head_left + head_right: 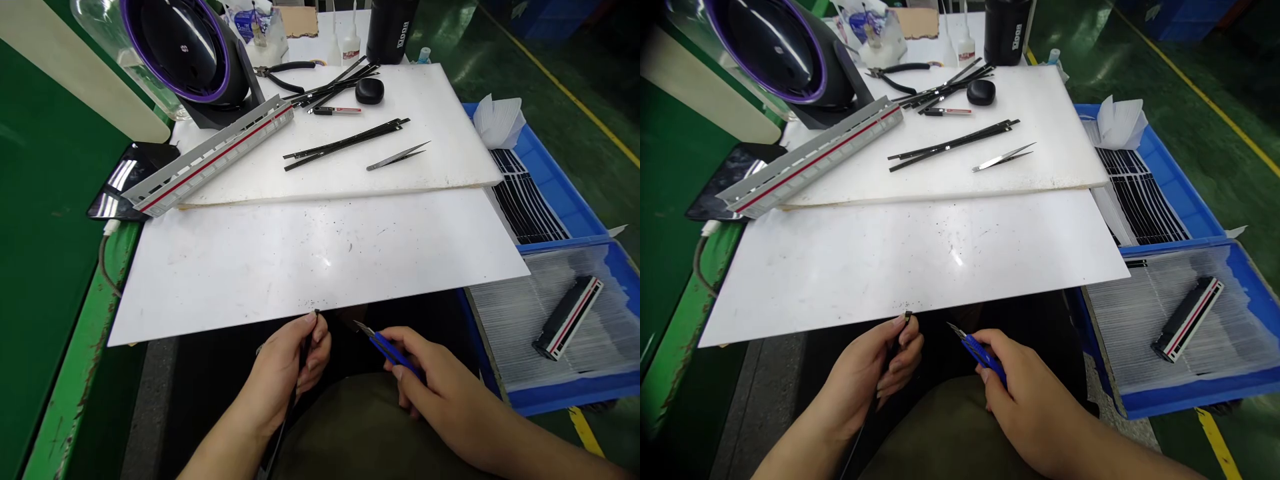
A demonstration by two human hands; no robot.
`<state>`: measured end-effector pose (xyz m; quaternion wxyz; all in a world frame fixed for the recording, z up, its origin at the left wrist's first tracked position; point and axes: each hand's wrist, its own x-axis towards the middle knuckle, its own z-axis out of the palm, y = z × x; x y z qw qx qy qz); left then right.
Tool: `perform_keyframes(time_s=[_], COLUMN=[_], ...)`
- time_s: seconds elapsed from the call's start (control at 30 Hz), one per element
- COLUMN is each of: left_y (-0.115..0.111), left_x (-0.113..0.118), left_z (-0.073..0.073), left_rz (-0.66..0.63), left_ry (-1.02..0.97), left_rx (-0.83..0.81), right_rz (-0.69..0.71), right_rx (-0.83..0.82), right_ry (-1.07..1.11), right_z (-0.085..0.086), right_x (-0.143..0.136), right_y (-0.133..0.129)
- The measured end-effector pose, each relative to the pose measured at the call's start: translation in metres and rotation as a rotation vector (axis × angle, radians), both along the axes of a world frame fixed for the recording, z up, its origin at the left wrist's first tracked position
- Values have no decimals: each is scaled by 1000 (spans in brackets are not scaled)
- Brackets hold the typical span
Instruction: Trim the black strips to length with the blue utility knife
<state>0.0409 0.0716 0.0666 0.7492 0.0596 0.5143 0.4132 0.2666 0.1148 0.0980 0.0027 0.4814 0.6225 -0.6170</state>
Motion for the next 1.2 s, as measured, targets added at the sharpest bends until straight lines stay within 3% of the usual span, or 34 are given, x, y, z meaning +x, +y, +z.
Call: perform_keyframes(time_s=[0.17, 0.33, 0.6, 1.2], left_y=[4, 5, 4, 5], left_x=[1, 3, 3, 2], left_z=[0, 4, 5, 6], left_rz=[-43, -101, -158, -164], left_ry=[62, 197, 275, 286], left_rx=[14, 24, 23, -35], right_rz=[172, 396, 506, 475], right_rx=[415, 577, 586, 535], right_ry=[21, -128, -191, -55], right_z=[6, 4, 2, 8], right_x=[-15, -31, -41, -39], right_y=[14, 28, 34, 41])
